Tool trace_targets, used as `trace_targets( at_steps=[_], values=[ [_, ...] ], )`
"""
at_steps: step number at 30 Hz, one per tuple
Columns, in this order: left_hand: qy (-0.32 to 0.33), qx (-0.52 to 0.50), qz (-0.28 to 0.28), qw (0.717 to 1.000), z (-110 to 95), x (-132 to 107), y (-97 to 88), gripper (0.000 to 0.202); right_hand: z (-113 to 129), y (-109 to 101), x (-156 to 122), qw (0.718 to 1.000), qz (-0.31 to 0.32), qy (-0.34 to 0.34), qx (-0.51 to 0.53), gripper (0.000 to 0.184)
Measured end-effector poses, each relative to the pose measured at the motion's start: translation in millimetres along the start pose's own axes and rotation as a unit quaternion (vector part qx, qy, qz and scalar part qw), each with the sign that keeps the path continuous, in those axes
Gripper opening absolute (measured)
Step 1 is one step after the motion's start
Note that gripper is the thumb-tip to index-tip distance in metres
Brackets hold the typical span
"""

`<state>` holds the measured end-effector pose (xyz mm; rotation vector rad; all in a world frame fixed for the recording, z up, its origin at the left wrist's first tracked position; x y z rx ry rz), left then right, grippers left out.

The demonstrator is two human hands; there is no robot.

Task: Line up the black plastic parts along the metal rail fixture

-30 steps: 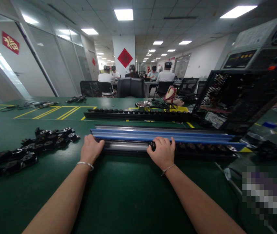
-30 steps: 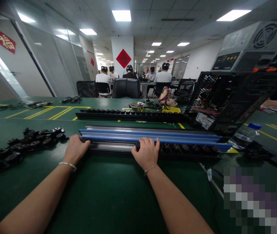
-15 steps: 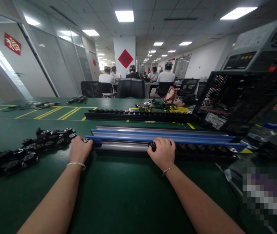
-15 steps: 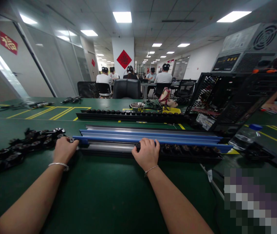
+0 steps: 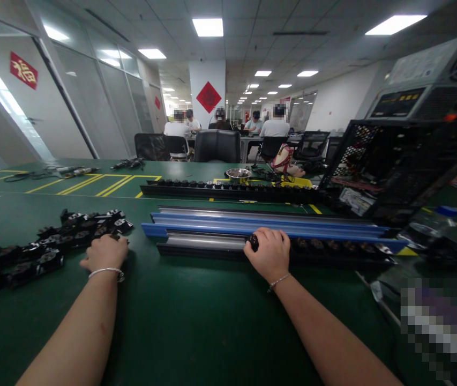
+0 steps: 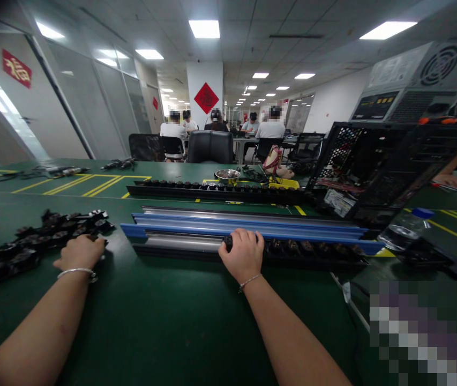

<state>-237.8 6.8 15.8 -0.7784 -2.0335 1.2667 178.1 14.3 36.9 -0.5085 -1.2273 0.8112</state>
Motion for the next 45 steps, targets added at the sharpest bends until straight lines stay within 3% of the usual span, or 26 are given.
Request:
trace_targets(
  at_steps=[5, 9, 12, 15, 18, 21, 25, 27, 30, 34, 39, 45],
  values=[
    [-0.033, 0.013, -0.043, 0.998, 9.6, 1.3, 0.5, 0.043, -0.3, -0.2, 0.1, 1.0, 0.005, -0.004, 0.004, 0.022],
    [-0.021, 0.017, -0.087, 0.996, 4.7, -3.9, -0.8, 0.038, -1.7, -1.9, -0.1, 1.0, 0.005, -0.003, 0.018, 0.025],
    [0.025, 0.006, -0.176, 0.984, -10.1, -13.9, -9.1, 0.038, -2.7, -4.1, -0.1, 0.999, 0.007, -0.001, 0.032, 0.025],
    [0.125, 0.01, -0.265, 0.956, -39.0, -27.5, -22.4, 0.047, -3.4, -5.3, 0.2, 0.999, 0.015, 0.002, 0.045, 0.023],
    [0.214, -0.017, -0.248, 0.945, -78.2, -45.6, -27.2, 0.05, -4.4, -4.5, 1.0, 0.998, 0.024, 0.01, 0.055, 0.025],
    [0.359, -0.076, -0.205, 0.907, -128.2, -82.9, -21.7, 0.042, -5.5, -3.0, 1.7, 0.998, 0.025, 0.016, 0.057, 0.026],
    [0.583, -0.126, -0.097, 0.797, -186.3, -156.3, 0.0, 0.031, -6.2, -1.7, 1.6, 0.998, 0.023, 0.015, 0.059, 0.026],
    [0.634, -0.146, -0.055, 0.758, -199.8, -183.4, 8.9, 0.03, -6.4, -1.1, 1.1, 0.998, 0.02, 0.014, 0.062, 0.026],
    [0.663, -0.122, 0.005, 0.739, -204.7, -200.0, 19.1, 0.035, -6.4, -0.3, 0.7, 0.998, 0.013, 0.012, 0.065, 0.026],
    [0.681, -0.061, 0.046, 0.729, -200.3, -197.5, 24.5, 0.049, -6.2, -0.8, 0.9, 0.998, 0.005, 0.013, 0.069, 0.026],
    [0.695, -0.029, 0.053, 0.717, -198.7, -196.0, 24.6, 0.051, -7.3, -3.7, 2.0, 0.998, 0.0, 0.025, 0.052, 0.017],
    [0.695, -0.023, 0.046, 0.717, -198.9, -197.5, 23.8, 0.051, -5.5, -4.6, 1.2, 0.999, 0.008, -0.012, 0.044, 0.009]
  ],
)
Point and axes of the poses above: each hand's wrist, its own x-axis towards the middle knuckle, its own y-axis out of the palm, z = x × y, the point moved 4 cm from there along x, towards the middle knuckle, and after that the axes turned 12 degrees about y, right-handed, at the moved point
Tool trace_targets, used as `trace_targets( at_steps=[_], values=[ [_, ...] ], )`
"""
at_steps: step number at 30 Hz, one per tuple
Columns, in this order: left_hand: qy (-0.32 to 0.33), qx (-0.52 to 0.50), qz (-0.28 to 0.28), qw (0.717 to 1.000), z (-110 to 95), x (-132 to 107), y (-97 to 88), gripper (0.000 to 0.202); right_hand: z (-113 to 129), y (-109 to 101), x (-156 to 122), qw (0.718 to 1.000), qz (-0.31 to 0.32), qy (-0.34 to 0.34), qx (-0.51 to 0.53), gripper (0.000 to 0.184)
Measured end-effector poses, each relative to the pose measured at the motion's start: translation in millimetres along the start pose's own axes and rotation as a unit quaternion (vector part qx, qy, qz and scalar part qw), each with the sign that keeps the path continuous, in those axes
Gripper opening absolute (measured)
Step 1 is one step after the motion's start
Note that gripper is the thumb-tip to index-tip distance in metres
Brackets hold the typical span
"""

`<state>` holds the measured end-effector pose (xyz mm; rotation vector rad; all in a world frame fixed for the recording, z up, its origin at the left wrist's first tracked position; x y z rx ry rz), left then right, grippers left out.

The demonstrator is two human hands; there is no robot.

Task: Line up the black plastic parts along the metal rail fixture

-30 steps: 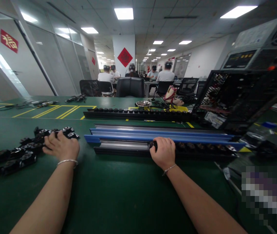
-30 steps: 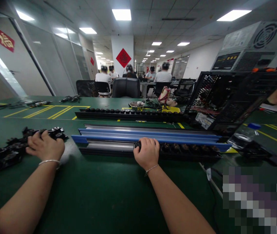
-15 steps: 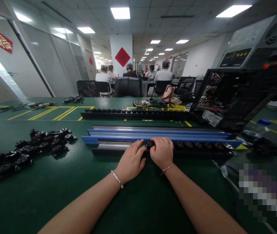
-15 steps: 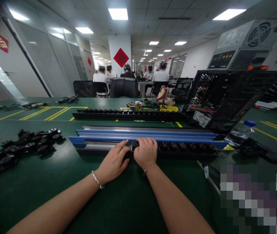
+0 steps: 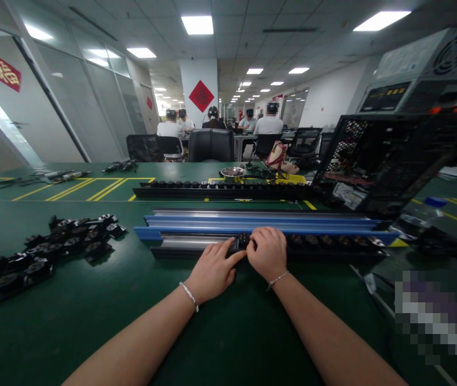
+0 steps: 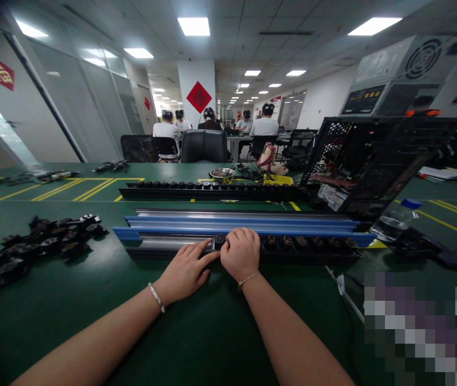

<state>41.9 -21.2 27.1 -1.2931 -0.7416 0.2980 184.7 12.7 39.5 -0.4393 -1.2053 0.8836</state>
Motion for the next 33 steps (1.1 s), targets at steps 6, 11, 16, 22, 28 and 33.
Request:
trace_targets(
  at_steps=[6, 11, 16, 22, 28, 33],
  values=[
    [-0.004, 0.004, 0.0, 1.0, 0.4, 0.2, 0.2, 0.05, 0.7, 0.8, -2.4, 1.0, -0.012, -0.002, 0.024, 0.014],
    [-0.028, 0.019, 0.001, 0.999, -1.0, 2.6, 3.9, 0.055, 1.8, 0.0, -3.3, 0.999, -0.019, -0.007, 0.029, 0.016],
    [-0.057, 0.041, 0.0, 0.998, -3.1, 6.2, 6.4, 0.053, 3.1, 0.0, -3.0, 1.0, -0.023, -0.009, 0.019, 0.016],
    [-0.06, 0.036, 0.008, 0.998, -2.4, 6.6, 5.5, 0.055, -7.2, 0.1, 3.7, 0.999, -0.037, -0.003, -0.004, 0.016],
    [-0.058, 0.03, 0.003, 0.998, -2.3, 6.1, 3.8, 0.051, -14.3, 1.6, 8.4, 0.999, -0.016, -0.02, -0.034, 0.015],
    [-0.059, 0.032, -0.007, 0.998, -2.1, 5.9, 3.6, 0.05, -12.8, 3.2, 7.5, 0.999, -0.01, -0.015, -0.045, 0.014]
  ],
)
Point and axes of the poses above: each hand's wrist, its own x-axis towards the middle knuckle, its own y-axis out of the palm, z = x × y, the point moved 4 cm from there along x, towards the middle knuckle, and after that the axes turned 12 degrees about y, right-handed, at the moved point
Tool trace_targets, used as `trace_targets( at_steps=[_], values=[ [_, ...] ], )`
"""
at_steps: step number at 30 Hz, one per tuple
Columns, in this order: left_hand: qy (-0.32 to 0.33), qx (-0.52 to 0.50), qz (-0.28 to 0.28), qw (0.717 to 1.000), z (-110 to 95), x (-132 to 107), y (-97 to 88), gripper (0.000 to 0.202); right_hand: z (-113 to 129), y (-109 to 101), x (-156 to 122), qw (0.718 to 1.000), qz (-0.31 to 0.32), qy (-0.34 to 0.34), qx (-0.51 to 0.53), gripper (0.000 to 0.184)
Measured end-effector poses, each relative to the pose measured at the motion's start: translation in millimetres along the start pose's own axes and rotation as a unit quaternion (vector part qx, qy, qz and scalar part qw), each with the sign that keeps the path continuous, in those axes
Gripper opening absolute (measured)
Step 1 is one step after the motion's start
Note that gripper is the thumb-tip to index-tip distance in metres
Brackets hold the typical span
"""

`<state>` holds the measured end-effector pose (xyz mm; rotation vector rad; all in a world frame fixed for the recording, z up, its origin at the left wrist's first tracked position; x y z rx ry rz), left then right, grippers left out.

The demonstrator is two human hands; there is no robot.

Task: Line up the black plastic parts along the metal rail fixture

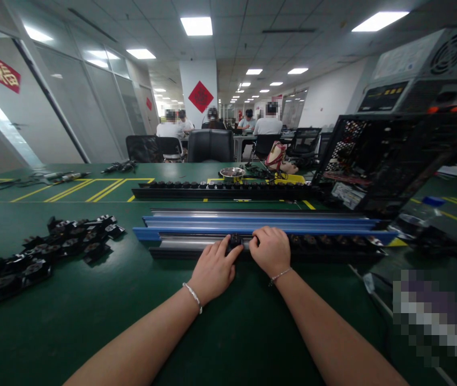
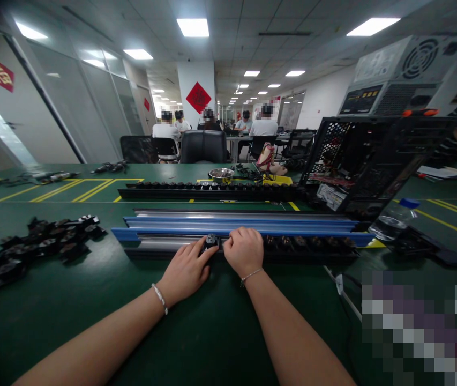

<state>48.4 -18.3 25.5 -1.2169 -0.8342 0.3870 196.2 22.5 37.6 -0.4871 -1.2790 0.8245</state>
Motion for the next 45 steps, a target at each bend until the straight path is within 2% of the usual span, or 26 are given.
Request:
trace_targets(
  at_steps=[8, 18, 45],
  values=[
    [-0.011, 0.018, 0.007, 1.0, 2.0, -0.7, 0.6, 0.045, -0.7, 0.2, 0.7, 1.0, 0.018, 0.006, -0.003, 0.014],
    [-0.017, 0.023, 0.012, 1.0, 3.2, 0.3, 0.3, 0.049, -0.4, 0.3, 0.7, 1.0, 0.012, 0.004, -0.006, 0.014],
    [-0.031, 0.036, -0.01, 0.999, 6.0, -2.2, 1.4, 0.043, -0.3, -0.4, 1.0, 1.0, 0.018, 0.005, -0.009, 0.014]
  ],
)
Point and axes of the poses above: each hand's wrist, its own x-axis towards the middle knuckle, its own y-axis out of the palm, z = x × y, the point moved 4 cm from there along x, towards the middle knuckle, and after that the axes turned 12 degrees about y, right-handed, at the moved point
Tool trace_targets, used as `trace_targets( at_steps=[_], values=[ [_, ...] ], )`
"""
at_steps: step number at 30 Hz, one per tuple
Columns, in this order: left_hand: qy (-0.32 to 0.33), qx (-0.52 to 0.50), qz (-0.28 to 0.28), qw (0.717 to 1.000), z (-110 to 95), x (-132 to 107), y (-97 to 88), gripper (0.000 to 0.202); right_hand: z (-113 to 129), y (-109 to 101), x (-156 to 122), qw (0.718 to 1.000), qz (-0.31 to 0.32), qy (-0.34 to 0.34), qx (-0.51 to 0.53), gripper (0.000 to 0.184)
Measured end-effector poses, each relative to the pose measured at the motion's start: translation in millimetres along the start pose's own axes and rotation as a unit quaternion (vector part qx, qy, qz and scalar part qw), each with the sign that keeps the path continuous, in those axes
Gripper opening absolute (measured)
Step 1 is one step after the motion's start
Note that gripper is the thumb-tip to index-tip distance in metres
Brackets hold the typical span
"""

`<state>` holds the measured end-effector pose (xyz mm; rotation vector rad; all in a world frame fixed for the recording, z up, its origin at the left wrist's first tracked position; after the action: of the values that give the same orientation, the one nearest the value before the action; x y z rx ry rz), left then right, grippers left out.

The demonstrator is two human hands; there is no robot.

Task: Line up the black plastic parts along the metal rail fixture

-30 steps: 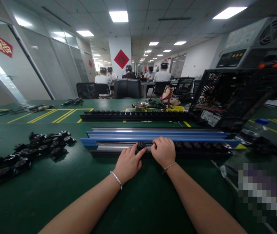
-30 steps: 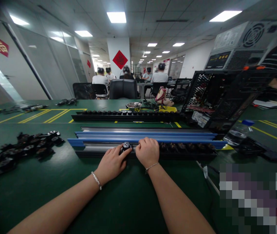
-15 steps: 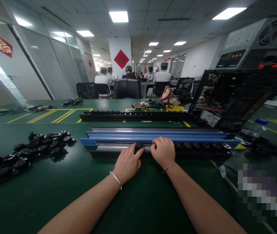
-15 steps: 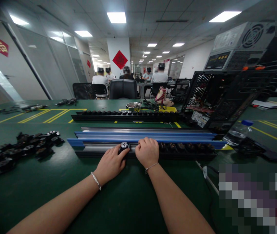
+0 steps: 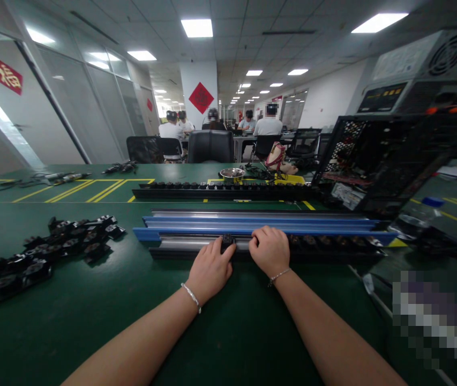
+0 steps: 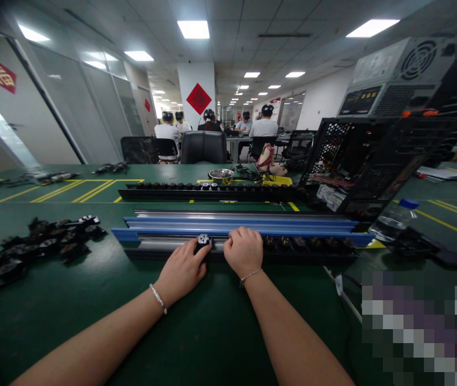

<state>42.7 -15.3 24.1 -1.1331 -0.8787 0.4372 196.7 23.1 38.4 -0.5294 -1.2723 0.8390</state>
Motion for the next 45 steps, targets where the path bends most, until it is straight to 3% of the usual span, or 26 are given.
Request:
trace_targets(
  at_steps=[10, 17, 45],
  values=[
    [-0.018, 0.021, 0.002, 1.0, 0.0, -2.4, -1.9, 0.04, 0.4, -0.8, -0.1, 1.0, 0.001, 0.003, 0.006, 0.013],
    [-0.021, 0.013, -0.01, 1.0, 1.7, -3.3, -1.3, 0.052, -0.2, 0.3, 0.2, 1.0, 0.011, 0.009, 0.0, 0.015],
    [-0.06, 0.04, -0.008, 0.997, 10.7, -8.6, -3.1, 0.043, -0.3, 0.7, 0.0, 1.0, 0.002, 0.006, 0.002, 0.012]
  ],
)
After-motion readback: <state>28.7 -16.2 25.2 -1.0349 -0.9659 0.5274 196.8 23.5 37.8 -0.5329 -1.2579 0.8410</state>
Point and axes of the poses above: each hand's wrist, its own x-axis towards the middle knuckle, its own y-axis out of the palm, z = x × y, the point moved 4 cm from there along x, towards the middle knuckle, and after that the axes turned 12 degrees about y, right-handed, at the moved point
